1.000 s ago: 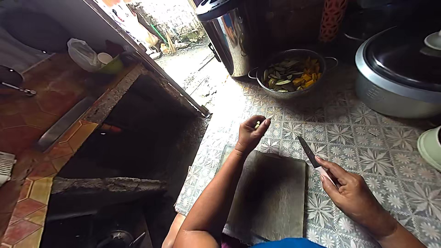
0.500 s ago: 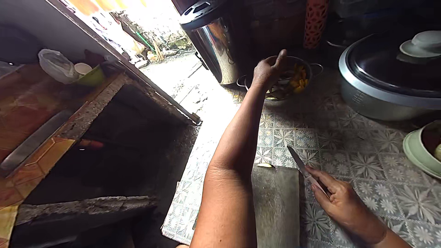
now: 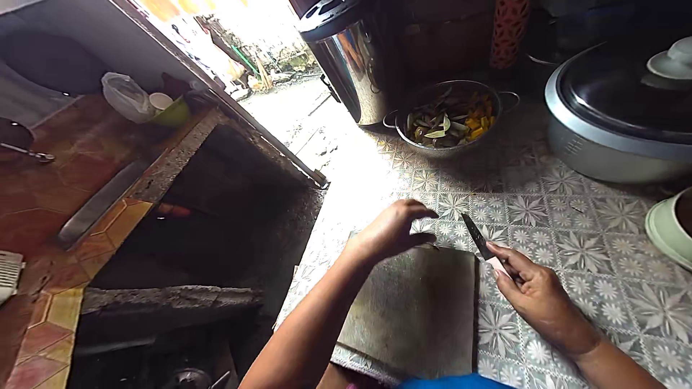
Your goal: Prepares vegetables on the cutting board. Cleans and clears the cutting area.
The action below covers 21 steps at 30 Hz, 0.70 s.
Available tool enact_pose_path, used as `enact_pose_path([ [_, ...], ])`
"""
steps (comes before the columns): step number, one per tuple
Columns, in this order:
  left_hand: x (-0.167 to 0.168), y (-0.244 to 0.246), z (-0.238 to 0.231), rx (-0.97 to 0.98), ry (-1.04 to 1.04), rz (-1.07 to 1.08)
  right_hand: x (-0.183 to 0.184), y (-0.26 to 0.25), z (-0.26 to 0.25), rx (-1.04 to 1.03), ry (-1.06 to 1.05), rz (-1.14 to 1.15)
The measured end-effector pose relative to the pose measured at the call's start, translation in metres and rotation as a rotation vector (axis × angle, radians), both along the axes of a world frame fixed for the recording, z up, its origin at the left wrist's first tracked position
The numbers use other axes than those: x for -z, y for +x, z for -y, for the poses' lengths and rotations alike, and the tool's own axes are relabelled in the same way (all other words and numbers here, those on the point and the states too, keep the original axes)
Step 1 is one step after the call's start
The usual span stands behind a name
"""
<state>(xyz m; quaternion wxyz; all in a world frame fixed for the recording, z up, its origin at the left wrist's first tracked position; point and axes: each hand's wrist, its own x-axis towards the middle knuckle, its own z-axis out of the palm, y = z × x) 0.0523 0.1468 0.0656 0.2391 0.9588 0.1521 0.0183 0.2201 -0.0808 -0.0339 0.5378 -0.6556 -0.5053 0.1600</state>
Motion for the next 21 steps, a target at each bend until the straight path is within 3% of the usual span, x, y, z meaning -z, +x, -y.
enact_pose_path([
  [5, 0.035, -0.029, 0.027, -0.024, 0.106, -0.002, 0.002, 0.0, 0.0, 0.014, -0.012, 0.022],
  [9, 0.032, -0.026, 0.033, -0.06, 0.112, -0.027, 0.003, 0.001, -0.001, 0.013, 0.007, 0.003],
  [13, -0.005, 0.004, 0.021, -0.051, 0.149, -0.062, 0.002, 0.001, -0.002, 0.016, 0.007, 0.005],
  [17, -0.046, 0.061, -0.023, -0.114, 0.323, 0.178, 0.001, 0.002, 0.0, -0.001, -0.004, 0.014],
  [21, -0.068, 0.117, -0.059, -0.281, 0.225, 0.198, 0.002, 0.004, 0.001, -0.008, 0.001, 0.007],
])
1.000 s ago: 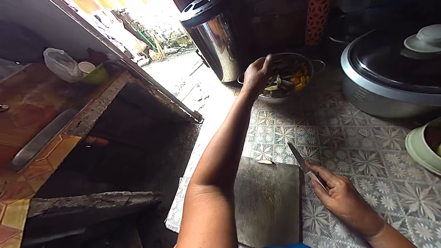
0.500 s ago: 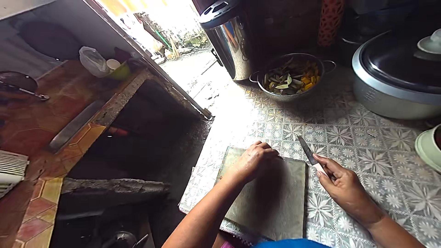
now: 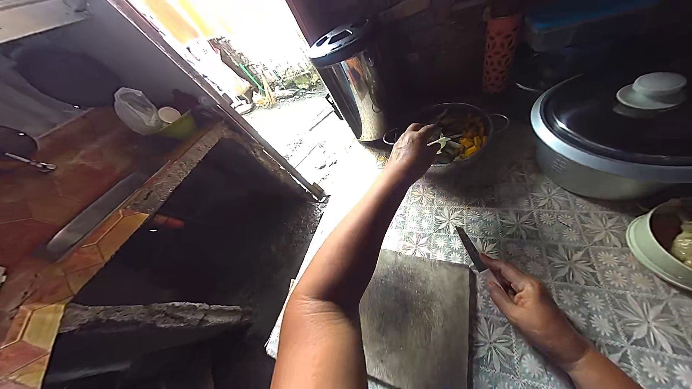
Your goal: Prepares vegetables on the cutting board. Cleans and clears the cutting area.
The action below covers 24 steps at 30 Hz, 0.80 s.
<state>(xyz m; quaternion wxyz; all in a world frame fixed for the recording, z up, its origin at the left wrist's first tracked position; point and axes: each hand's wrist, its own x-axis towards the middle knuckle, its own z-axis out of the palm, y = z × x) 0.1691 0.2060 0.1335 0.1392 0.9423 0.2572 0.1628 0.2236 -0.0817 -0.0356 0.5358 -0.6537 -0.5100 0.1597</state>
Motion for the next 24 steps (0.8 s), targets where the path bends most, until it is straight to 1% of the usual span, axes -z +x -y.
enact_pose_path([
  [2, 0.01, 0.02, -0.014, 0.053, -0.011, -0.107, 0.001, 0.001, 0.0, -0.006, -0.007, -0.004],
  [4, 0.026, 0.036, -0.025, 0.119, 0.022, -0.283, 0.003, 0.001, -0.002, -0.004, -0.01, -0.011],
  [6, 0.035, 0.05, -0.031, 0.104, 0.077, -0.405, 0.005, 0.0, -0.003, -0.003, -0.017, -0.02],
  [7, 0.037, 0.057, -0.034, 0.078, 0.094, -0.427, 0.005, 0.0, -0.004, -0.005, -0.019, -0.022],
  [9, 0.039, 0.066, -0.035, 0.043, 0.091, -0.393, 0.005, 0.001, -0.004, -0.007, -0.017, -0.033],
  [12, 0.036, 0.07, -0.03, 0.087, 0.086, -0.295, 0.005, 0.0, -0.004, -0.018, -0.011, -0.046],
  [14, 0.038, 0.066, -0.026, 0.103, 0.083, -0.266, 0.005, 0.0, -0.003, -0.022, -0.009, -0.044],
  [16, 0.042, 0.049, -0.017, 0.137, 0.073, -0.209, 0.005, 0.0, -0.003, -0.024, -0.007, -0.037],
  [18, 0.047, 0.02, -0.008, 0.172, 0.051, -0.095, 0.005, -0.002, -0.005, -0.011, 0.01, -0.023],
  [19, 0.048, 0.002, -0.001, 0.153, 0.052, -0.023, 0.005, -0.003, -0.005, -0.013, 0.012, -0.021],
  [22, 0.046, -0.063, 0.016, 0.022, 0.072, 0.163, 0.004, -0.003, -0.004, -0.044, 0.018, -0.027],
  [24, 0.04, -0.117, 0.032, -0.093, 0.051, 0.154, 0.002, -0.003, -0.003, -0.06, 0.018, -0.034],
])
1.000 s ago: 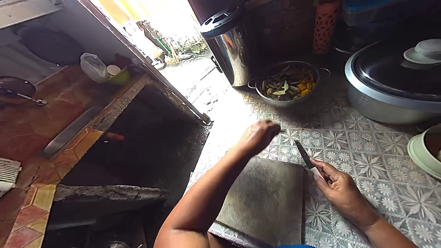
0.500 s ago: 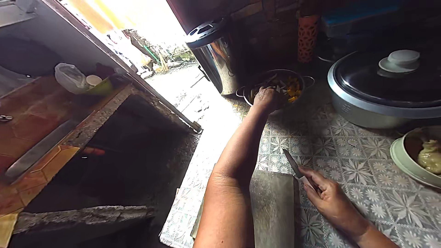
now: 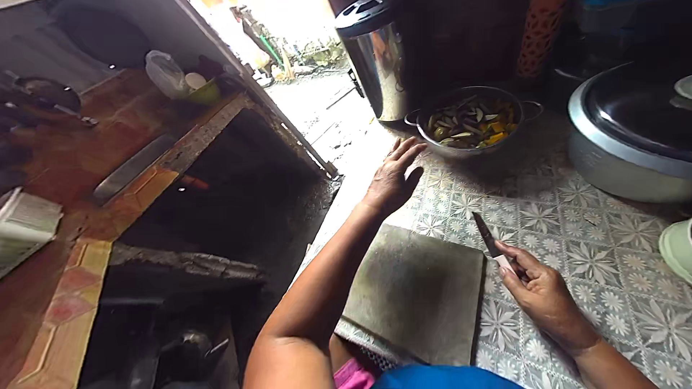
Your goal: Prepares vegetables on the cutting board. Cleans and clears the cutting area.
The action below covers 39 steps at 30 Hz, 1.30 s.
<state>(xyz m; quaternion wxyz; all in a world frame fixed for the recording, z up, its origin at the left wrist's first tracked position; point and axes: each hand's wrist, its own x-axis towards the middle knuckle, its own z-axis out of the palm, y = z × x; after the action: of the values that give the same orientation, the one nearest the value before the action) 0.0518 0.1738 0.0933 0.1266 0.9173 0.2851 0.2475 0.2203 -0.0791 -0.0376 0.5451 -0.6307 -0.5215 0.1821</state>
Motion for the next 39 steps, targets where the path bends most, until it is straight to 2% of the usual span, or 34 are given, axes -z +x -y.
enact_pose_path([
  [4, 0.024, -0.12, 0.023, -0.275, -0.029, -0.042, -0.001, 0.0, 0.001, -0.001, -0.025, 0.045],
  [6, 0.04, -0.172, 0.044, -0.446, -0.137, -0.097, -0.002, -0.005, 0.003, 0.019, -0.033, 0.186],
  [9, 0.056, -0.209, 0.087, -0.618, -0.337, -0.117, -0.005, -0.024, 0.009, 0.037, 0.059, 0.419],
  [13, 0.067, -0.204, 0.126, -0.675, -0.436, -0.252, 0.0, -0.053, 0.015, -0.073, 0.179, 0.614],
  [17, 0.075, -0.196, 0.124, -0.774, -0.458, -0.322, 0.003, -0.064, 0.019, -0.087, 0.189, 0.711],
  [25, 0.107, -0.197, 0.122, -0.81, -0.261, -0.206, 0.005, -0.069, 0.017, -0.069, 0.095, 0.712],
  [39, 0.113, -0.201, 0.116, -0.703, -0.206, -0.148, -0.002, -0.07, 0.009, -0.076, 0.028, 0.721],
])
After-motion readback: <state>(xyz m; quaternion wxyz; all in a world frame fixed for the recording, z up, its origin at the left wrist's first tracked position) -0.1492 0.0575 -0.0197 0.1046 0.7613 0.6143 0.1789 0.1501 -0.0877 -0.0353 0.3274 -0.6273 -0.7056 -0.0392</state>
